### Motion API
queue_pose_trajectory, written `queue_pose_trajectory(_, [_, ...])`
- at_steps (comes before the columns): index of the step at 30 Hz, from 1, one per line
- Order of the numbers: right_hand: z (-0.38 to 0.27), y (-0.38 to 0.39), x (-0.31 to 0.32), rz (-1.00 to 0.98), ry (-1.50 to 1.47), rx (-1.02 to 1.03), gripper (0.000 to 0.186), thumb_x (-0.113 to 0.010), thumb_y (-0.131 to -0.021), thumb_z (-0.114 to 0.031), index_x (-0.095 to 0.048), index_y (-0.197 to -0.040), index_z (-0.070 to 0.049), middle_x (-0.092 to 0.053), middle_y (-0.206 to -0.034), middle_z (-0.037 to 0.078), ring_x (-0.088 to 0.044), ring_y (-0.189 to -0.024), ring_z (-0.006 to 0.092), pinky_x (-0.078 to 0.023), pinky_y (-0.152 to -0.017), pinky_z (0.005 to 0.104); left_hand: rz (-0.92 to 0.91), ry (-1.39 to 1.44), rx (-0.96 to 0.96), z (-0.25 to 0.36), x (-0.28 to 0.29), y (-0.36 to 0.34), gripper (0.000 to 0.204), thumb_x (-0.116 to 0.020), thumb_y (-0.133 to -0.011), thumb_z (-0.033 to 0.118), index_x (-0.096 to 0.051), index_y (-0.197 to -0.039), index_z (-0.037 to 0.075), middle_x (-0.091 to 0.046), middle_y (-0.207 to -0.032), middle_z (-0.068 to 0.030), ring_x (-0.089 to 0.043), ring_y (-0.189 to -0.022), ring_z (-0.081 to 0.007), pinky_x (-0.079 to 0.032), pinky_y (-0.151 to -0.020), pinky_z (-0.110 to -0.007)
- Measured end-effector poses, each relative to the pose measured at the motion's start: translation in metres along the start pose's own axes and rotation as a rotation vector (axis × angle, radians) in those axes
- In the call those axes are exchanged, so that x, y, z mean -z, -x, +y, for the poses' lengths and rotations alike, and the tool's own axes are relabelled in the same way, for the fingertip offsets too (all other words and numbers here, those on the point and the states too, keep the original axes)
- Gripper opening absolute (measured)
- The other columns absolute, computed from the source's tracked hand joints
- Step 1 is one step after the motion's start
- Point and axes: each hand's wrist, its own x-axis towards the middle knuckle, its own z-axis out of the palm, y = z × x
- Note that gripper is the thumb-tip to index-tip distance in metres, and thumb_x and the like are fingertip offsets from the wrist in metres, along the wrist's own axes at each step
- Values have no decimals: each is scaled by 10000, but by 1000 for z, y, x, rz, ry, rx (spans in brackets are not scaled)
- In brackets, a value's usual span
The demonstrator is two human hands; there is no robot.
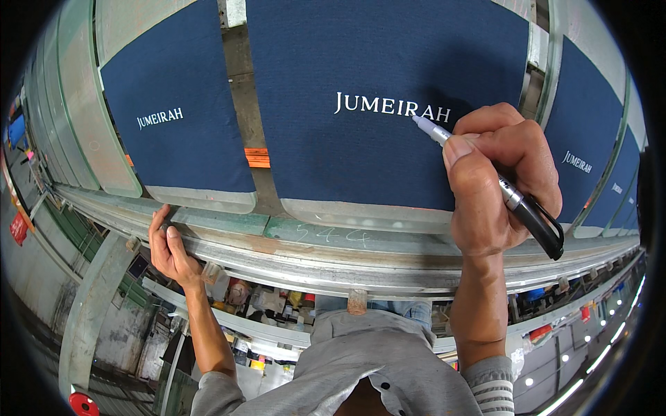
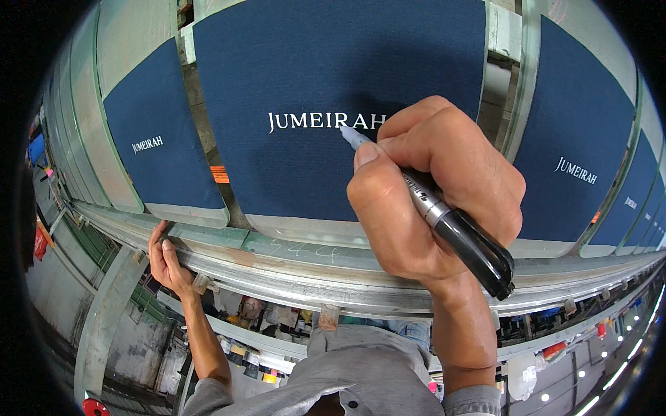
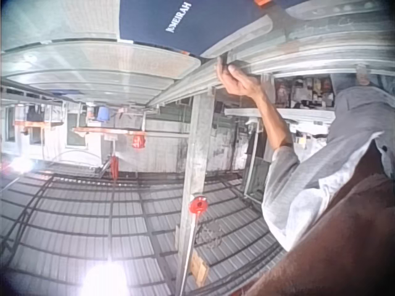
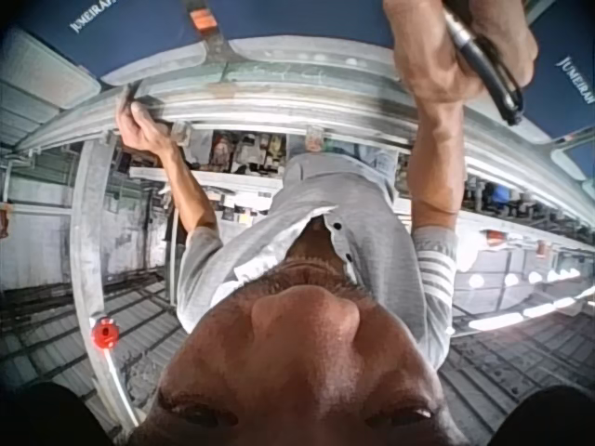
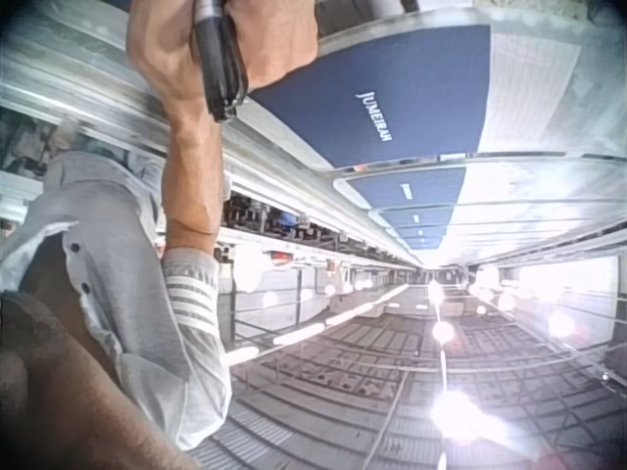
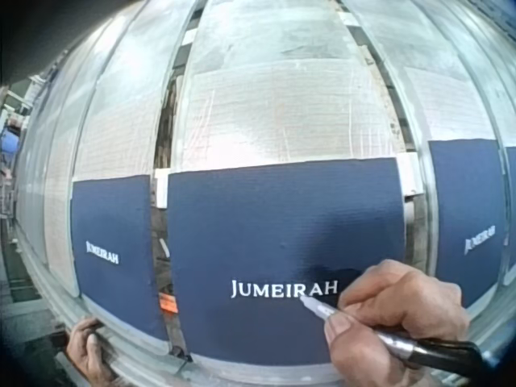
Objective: The person uses a white marker to hand-letter the word 'JUMEIRAH' on several dark blue rectangular panels arranged on a workbench. The person writes each letter carefully, moving from one panel to the next in sequence.
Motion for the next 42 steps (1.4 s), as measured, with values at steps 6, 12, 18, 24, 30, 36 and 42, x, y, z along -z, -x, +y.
queue_pose_trajectory(6, [0, 1, 0, 30, -34, -30, 74, -575, -690, 26, -519, -717, -14, -615, -682, 162, -449, -526, 85, -361, -508, 241, -1, 2, -3, 1, 0, 0, 284, -499, -978, 134, -537, -764, -50, -667, -1186, -185, -572, -1195, -319, -349, -1096, -469])
queue_pose_trajectory(12, [-2, 1, 1, 39, -56, -69, 67, -577, -708, 20, -523, -723, -17, -621, -694, 166, -442, -528, 78, -363, -508, 239, 1, -4, 16, 2, 0, 0, 283, -498, -978, 134, -541, -771, -55, -667, -1188, -180, -568, -1202, -318, -348, -1097, -466])
queue_pose_trajectory(18, [-1, 1, 0, 51, -74, -43, 74, -595, -714, 20, -533, -723, -20, -625, -698, 160, -445, -530, 74, -361, -509, 233, 6, 2, 22, 2, 0, 0, 286, -497, -978, 134, -536, -763, -51, -667, -1189, -180, -566, -1204, -316, -349, -1096, -466])
queue_pose_trajectory(24, [-1, 1, -2, 39, -36, -46, 81, -610, -721, 14, -537, -720, -21, -629, -698, 150, -448, -530, 72, -362, -509, 231, 1, -9, 14, 0, 0, 1, 291, -498, -978, 133, -528, -750, -45, -668, -1187, -180, -567, -1201, -320, -352, -1091, -462])
queue_pose_trajectory(30, [0, 1, -1, 37, -17, -28, 85, -611, -722, 14, -535, -720, -22, -627, -695, 144, -459, -531, 75, -366, -512, 230, 3, -6, 9, 2, 0, 0, 295, -500, -978, 135, -532, -747, -46, -667, -1189, -181, -571, -1196, -321, -360, -1083, -459])
queue_pose_trajectory(36, [1, 0, -1, 21, -6, -15, 88, -604, -718, 17, -528, -719, -25, -625, -690, 150, -453, -521, 75, -364, -506, 233, 9, -6, 17, 1, -1, 0, 300, -501, -978, 130, -511, -729, -37, -669, -1188, -178, -573, -1189, -317, -367, -1076, -451])
queue_pose_trajectory(42, [1, 0, 0, 18, 6, -7, 88, -601, -719, 15, -522, -717, -23, -623, -689, 151, -446, -520, 73, -362, -507, 232, 1, -12, 18, 0, 0, 0, 303, -502, -978, 125, -481, -716, -26, -670, -1185, -181, -576, -1178, -305, -362, -1080, -450])
